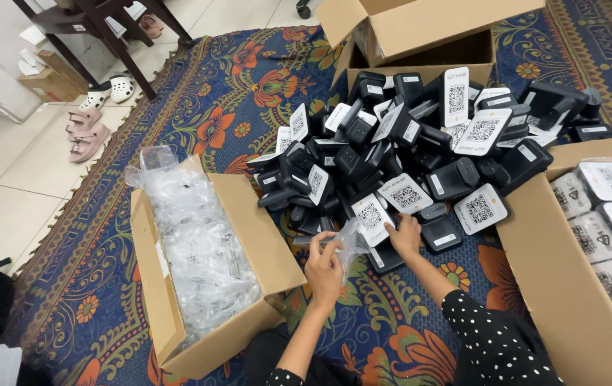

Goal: The person packs electronic devices with QR codes into individual plastic bags and then places them into a large shipping box.

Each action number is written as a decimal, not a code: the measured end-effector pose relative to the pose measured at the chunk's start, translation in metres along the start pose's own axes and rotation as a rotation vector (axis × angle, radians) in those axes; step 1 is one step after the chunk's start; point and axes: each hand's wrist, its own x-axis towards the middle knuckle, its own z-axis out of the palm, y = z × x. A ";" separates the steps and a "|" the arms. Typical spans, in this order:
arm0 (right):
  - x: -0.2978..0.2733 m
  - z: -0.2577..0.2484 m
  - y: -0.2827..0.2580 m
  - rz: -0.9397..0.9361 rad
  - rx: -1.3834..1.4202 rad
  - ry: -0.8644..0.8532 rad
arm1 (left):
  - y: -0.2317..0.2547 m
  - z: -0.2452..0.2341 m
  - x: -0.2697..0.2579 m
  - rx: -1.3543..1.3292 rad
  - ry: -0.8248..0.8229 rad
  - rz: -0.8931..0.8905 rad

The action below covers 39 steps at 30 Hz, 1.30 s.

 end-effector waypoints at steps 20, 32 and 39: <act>-0.061 -0.039 -0.103 -0.179 -0.491 -0.324 | -0.030 -0.010 -0.015 0.051 -0.217 -0.152; -0.072 -0.166 -0.198 0.051 0.718 -0.420 | -0.028 -0.054 0.015 0.068 -0.173 -0.127; -0.128 -0.200 -0.253 0.021 1.006 -0.742 | -0.013 -0.064 0.040 0.054 -0.091 0.018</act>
